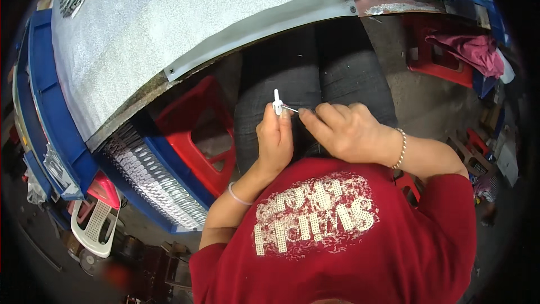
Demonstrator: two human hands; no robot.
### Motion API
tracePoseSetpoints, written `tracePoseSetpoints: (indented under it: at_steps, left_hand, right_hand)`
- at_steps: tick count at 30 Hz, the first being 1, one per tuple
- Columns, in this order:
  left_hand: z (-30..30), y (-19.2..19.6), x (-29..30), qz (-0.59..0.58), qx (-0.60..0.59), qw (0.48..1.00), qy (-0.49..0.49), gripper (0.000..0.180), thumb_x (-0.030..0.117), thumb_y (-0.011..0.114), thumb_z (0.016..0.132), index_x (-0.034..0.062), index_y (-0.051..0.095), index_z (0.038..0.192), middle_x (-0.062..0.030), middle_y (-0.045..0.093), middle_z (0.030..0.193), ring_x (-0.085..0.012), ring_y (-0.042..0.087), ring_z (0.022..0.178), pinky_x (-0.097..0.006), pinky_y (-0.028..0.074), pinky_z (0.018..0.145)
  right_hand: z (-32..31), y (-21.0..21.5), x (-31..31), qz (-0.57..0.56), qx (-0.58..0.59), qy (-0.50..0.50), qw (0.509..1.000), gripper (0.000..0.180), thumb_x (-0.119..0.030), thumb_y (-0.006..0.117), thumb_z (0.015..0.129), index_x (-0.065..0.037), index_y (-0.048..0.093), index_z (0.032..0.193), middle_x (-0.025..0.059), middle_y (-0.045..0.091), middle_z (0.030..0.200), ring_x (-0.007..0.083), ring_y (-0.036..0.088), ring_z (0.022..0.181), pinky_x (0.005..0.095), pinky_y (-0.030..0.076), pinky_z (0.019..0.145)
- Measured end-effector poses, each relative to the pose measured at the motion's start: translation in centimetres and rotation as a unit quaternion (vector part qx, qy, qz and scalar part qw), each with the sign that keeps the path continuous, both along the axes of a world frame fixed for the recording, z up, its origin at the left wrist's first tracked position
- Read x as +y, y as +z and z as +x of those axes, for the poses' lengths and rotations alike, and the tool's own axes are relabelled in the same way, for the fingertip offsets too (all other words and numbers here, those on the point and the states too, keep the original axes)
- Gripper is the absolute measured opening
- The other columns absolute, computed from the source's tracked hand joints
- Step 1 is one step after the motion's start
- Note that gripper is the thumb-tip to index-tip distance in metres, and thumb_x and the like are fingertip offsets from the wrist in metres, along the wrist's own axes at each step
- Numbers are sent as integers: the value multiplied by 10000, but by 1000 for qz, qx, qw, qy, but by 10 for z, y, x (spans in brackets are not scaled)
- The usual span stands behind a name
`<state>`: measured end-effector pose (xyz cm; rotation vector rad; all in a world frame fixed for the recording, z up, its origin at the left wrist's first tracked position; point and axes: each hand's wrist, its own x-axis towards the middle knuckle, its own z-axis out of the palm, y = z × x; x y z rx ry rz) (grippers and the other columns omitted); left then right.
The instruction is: Manually assemble small hardware components using a hand tool and cleaning them with a cloth.
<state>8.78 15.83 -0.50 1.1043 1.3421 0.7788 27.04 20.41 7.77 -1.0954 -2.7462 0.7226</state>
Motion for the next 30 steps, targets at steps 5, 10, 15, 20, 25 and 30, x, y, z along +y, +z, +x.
tracePoseSetpoints:
  at_steps: [5, 10, 15, 20, 25, 30]
  left_hand:
    - [3, 1, 4, 82, 121, 989, -14, 97, 63, 477, 959, -26, 477, 921, -221, 582, 696, -428, 597, 630, -445, 420, 515]
    - [2, 6, 4, 59, 55, 997, -9, 103, 56, 462, 965, -14, 468, 890, -202, 567, 676, -385, 582, 575, -422, 401, 493]
    - [4, -3, 8, 102, 75, 992, -7, 89, 57, 470, 966, -12, 465, 911, -202, 561, 666, -380, 587, 573, -420, 399, 485]
    - [2, 1, 14, 82, 108, 991, -17, 81, 51, 485, 953, -24, 470, 928, -221, 563, 659, -402, 599, 586, -444, 417, 489]
    - [6, -2, 11, 135, 122, 983, -10, 71, 41, 483, 947, -29, 481, 933, -234, 553, 655, -416, 589, 576, -454, 412, 485]
    - [-6, 26, 9, -161, -188, 968, 32, 214, 202, 448, 1026, 11, 530, 975, -24, 544, 654, -73, 513, 522, -236, 403, 455]
  right_hand:
    - [1, -10, 22, -608, 203, -423, 640, 227, -113, 640, 885, 43, 656, 1049, 55, 654, 767, 55, 535, 583, 231, 439, 482]
    - [-6, 8, 26, -74, 20, -9, 997, 419, -120, 652, 743, -3, 658, 1146, 130, 598, 680, 169, 565, 534, 271, 459, 454]
    - [-16, 13, 31, -31, -96, 63, 993, 440, -138, 598, 742, -12, 656, 1159, 114, 593, 675, 228, 613, 540, 328, 492, 459]
    - [-14, 6, 30, -153, -48, -70, 985, 387, -105, 627, 783, -63, 666, 1166, 149, 627, 706, 278, 625, 564, 367, 505, 504]
    - [-2, -13, 24, -371, 154, -241, 883, 350, -86, 664, 842, -24, 645, 1186, 193, 703, 942, 205, 692, 756, 317, 521, 683]
    - [10, 5, 15, -263, 167, -221, 924, 298, -80, 645, 852, -3, 644, 1139, 137, 643, 912, 255, 632, 807, 337, 502, 729]
